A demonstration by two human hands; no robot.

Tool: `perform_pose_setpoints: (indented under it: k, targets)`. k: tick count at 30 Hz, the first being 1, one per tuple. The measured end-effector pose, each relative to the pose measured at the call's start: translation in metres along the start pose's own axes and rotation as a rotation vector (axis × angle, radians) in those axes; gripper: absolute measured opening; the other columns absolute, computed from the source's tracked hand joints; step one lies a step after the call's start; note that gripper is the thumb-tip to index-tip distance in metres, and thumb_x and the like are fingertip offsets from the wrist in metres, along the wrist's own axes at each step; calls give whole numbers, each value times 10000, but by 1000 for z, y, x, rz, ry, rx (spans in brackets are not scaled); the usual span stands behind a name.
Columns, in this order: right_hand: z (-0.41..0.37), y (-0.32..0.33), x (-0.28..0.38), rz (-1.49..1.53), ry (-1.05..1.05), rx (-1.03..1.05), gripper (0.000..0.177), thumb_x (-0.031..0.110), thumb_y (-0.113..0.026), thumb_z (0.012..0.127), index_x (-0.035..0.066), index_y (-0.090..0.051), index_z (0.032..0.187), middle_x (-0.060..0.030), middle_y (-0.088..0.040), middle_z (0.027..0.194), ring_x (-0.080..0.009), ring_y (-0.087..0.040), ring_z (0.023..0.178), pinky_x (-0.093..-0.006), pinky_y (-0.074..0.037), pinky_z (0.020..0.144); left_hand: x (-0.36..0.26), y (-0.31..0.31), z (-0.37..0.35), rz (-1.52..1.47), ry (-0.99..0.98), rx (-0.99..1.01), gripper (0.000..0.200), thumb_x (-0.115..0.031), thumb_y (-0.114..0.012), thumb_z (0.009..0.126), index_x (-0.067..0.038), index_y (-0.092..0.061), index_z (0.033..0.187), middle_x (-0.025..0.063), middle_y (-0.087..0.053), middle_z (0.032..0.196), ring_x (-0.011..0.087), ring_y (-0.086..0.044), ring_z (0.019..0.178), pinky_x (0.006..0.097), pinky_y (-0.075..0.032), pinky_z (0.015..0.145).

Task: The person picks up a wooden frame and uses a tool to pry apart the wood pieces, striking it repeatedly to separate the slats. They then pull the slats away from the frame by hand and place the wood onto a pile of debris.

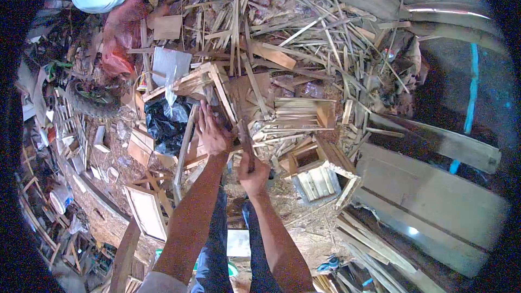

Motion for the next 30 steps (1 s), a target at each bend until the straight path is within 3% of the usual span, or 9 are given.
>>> perform_pose_setpoints:
  k: [3, 5, 13, 16, 17, 21, 22, 27, 30]
  targets:
    - [-9, -15, -54, 5, 363, -201, 385, 294, -580, 955, 2, -605, 707, -84, -483, 499, -150, -469, 450, -340, -358, 450, 1, -3, 0, -30, 28, 12, 487, -176, -347, 964, -29, -355, 1428, 111, -248, 1577, 329, -279, 1428, 574, -210, 1121]
    - [-10, -16, -67, 190, 164, -48, 393, 307, -564, 968, -1, -613, 728, -84, -471, 505, -125, -450, 483, -341, -360, 463, 0, -1, 0, 3, 10, 6, 489, -165, -344, 959, -19, -354, 1425, 119, -247, 1577, 332, -282, 1426, 565, -219, 1122]
    - [-5, 27, 34, 81, -252, 63, 517, 419, -542, 967, -40, -602, 737, -105, -475, 517, -143, -441, 500, -373, -336, 472, 3, -9, -8, 10, -74, -42, 559, -173, -350, 937, 22, -294, 1458, 146, -203, 1587, 344, -244, 1441, 545, -180, 1146]
    - [-20, 7, -4, -120, 26, 4, 363, 288, -577, 958, -25, -641, 787, -174, -571, 546, -266, -603, 487, -391, -429, 475, -2, 0, -7, 3, -13, 30, 566, -175, -348, 936, 24, -284, 1462, 151, -202, 1586, 345, -242, 1443, 546, -170, 1148]
    - [-26, -4, -31, -12, 159, -115, 295, 235, -627, 929, -13, -598, 773, -114, -556, 545, -194, -543, 468, -365, -403, 455, -4, -2, -5, 4, -12, 38, 567, -175, -348, 936, 22, -283, 1463, 151, -205, 1585, 345, -243, 1442, 547, -171, 1147]
    - [-27, -30, -92, -129, 454, -14, 218, 103, -628, 887, -23, -584, 1059, -211, -623, 900, -377, -629, 824, -438, -493, 697, -5, 2, -4, -29, -18, 2, 570, -173, -354, 933, 17, -279, 1466, 149, -220, 1581, 333, -248, 1442, 561, -169, 1145]
    - [-24, -32, -94, -120, 353, 48, 260, 102, -634, 885, 24, -600, 1131, -218, -608, 1059, -398, -582, 1009, -464, -451, 886, -4, 0, -3, -18, -11, 16, 574, -172, -359, 931, 19, -277, 1466, 145, -214, 1584, 329, -248, 1442, 566, -170, 1144]
    - [-34, -11, -83, 72, 285, 12, 154, 99, -597, 919, 11, -607, 1044, -156, -640, 889, -334, -625, 809, -410, -490, 726, -2, -5, -6, 10, -7, 9, 581, -189, -362, 937, 5, -258, 1474, 134, -192, 1591, 327, -232, 1449, 568, -172, 1146]
    - [-61, 29, -49, -66, 220, -88, 335, 301, -535, 984, 8, -574, 825, -49, -513, 581, -146, -500, 517, -330, -379, 476, -4, -2, -6, -7, -15, 5, 580, -194, -366, 943, 5, -245, 1474, 134, -183, 1593, 328, -229, 1449, 562, -166, 1149]
Point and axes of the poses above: each hand's wrist, its own z-axis towards the middle knuckle, its own y-axis out of the back of the hand, x = y × z, the point moved 4 cm from there along z, towards the middle knuckle
